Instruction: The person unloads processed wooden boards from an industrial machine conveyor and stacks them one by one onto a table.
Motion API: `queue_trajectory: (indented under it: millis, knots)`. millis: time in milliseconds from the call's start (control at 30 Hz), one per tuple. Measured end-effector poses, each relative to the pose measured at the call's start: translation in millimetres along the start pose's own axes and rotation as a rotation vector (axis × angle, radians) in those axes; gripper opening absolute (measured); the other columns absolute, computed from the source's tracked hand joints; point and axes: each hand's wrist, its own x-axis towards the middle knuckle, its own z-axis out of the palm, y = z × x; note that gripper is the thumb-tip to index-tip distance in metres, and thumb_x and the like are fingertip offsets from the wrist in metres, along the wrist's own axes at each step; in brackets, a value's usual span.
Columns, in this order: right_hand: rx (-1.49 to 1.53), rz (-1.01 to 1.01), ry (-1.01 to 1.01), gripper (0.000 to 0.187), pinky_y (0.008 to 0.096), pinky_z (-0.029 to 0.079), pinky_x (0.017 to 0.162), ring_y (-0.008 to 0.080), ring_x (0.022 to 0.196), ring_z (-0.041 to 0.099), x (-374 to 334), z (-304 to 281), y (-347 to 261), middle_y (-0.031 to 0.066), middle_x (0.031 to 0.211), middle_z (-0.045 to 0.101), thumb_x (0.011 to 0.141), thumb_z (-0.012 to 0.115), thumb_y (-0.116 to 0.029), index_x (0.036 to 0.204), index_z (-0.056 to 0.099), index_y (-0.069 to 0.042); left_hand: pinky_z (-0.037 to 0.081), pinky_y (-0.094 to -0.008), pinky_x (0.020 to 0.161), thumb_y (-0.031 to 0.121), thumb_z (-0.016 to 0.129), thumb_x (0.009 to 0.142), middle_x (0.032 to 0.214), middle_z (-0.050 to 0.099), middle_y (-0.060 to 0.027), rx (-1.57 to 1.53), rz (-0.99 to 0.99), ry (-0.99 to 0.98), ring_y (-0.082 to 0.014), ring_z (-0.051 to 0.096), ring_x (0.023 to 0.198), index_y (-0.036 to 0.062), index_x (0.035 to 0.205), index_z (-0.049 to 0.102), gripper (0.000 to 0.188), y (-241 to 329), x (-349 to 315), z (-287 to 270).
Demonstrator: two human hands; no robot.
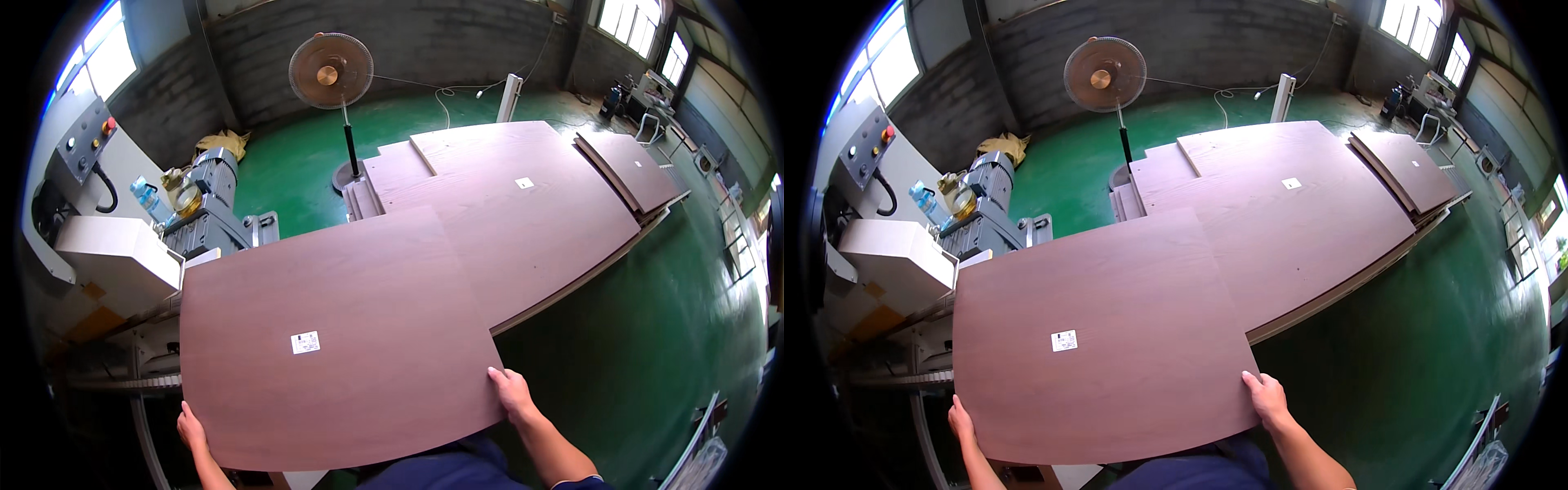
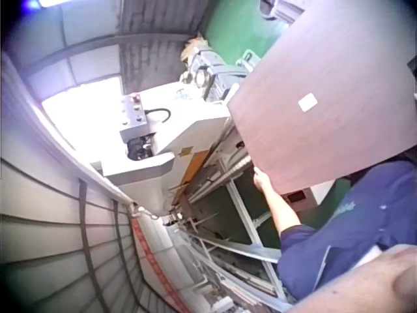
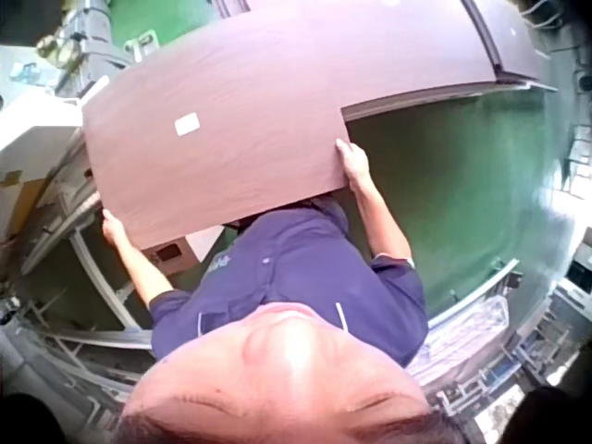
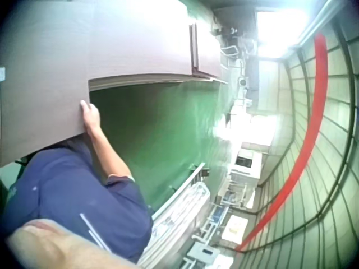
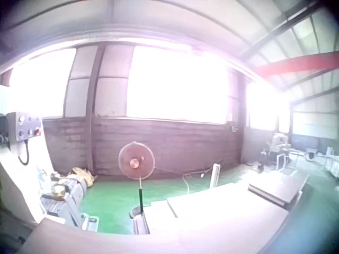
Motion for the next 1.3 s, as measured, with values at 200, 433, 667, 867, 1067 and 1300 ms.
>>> queue_trajectory:
  millis: [200, 433, 667, 867, 1067, 1300]
  knots:
    - [-0.048, -0.026, 0.052, 0.046, 0.0335, 0.040, 0.056, 0.0138, 0.060, 0.046, 33.4, -68.8, 1.0, 0.0062, 0.062, 0.052, 0.087, 0.058, -0.040, 0.069, 0.055, 0.003, 0.043, -0.0457, 0.085, 0.055, 0.032, 0.093, 0.103, 0.064, -0.0212, -0.030, 0.011, 0.002, -0.0397, 0.057, 0.100, -0.0004, 0.103, 0.065, 0.066, 36.4, -69.8, 13.4]
    - [0.015, -0.067, 0.099, 0.048, 0.0333, 0.040, 0.057, 0.0135, 0.060, 0.046, 93.8, -156.3, 26.7, 0.0063, 0.062, 0.052, 0.087, 0.057, -0.041, 0.068, 0.055, 0.003, 0.043, -0.0468, 0.083, 0.054, 0.033, 0.093, 0.100, 0.064, -0.0229, -0.016, 0.015, 0.000, -0.0406, 0.058, 0.098, -0.0011, 0.098, 0.066, 0.064, 97.9, -146.0, 44.9]
    - [0.110, -0.072, 0.136, 0.040, 0.0290, 0.045, 0.068, 0.0146, 0.074, 0.057, 119.6, -234.5, 40.5, 0.0082, 0.080, 0.063, 0.091, 0.054, -0.033, 0.084, 0.063, 0.005, 0.043, -0.0484, 0.082, 0.052, 0.034, 0.093, 0.100, 0.064, -0.0237, -0.028, 0.097, -0.039, -0.0421, 0.057, 0.098, -0.0011, 0.095, 0.066, 0.062, 170.0, -200.6, 80.6]
    - [0.163, -0.064, 0.185, 0.033, 0.0261, 0.043, 0.066, 0.0096, 0.071, 0.052, 130.9, -279.5, 15.5, 0.0015, 0.074, 0.058, 0.090, 0.056, -0.028, 0.078, 0.062, 0.001, 0.042, -0.0480, 0.085, 0.048, 0.040, 0.093, 0.099, 0.062, -0.0258, -0.139, 0.226, -0.257, -0.0437, 0.055, 0.099, -0.0027, 0.093, 0.061, 0.055, 227.0, -213.6, 101.7]
    - [-0.166, -0.462, 0.756, 0.008, 0.0302, 0.044, 0.069, 0.0161, 0.072, 0.053, 169.0, -301.2, -11.3, 0.0046, 0.079, 0.058, 0.081, 0.059, -0.009, 0.080, 0.060, -0.001, 0.041, -0.0473, 0.087, 0.040, 0.047, 0.093, 0.106, 0.055, -0.0285, -0.101, 0.485, -0.270, -0.0446, 0.051, 0.101, -0.0056, 0.109, 0.049, 0.049, 287.7, -245.8, 127.3]
    - [-0.475, -0.782, 0.919, 0.002, 0.0376, 0.043, 0.077, 0.0273, 0.082, 0.051, 236.9, -333.6, -57.1, 0.0084, 0.079, 0.057, 0.074, 0.057, -0.005, 0.074, 0.057, -0.003, 0.037, -0.0453, 0.095, 0.039, 0.041, 0.095, 0.118, 0.049, -0.0248, 0.011, 0.502, -0.107, -0.0402, 0.045, 0.113, -0.0065, 0.123, 0.041, 0.054, 345.8, -295.4, 157.3]
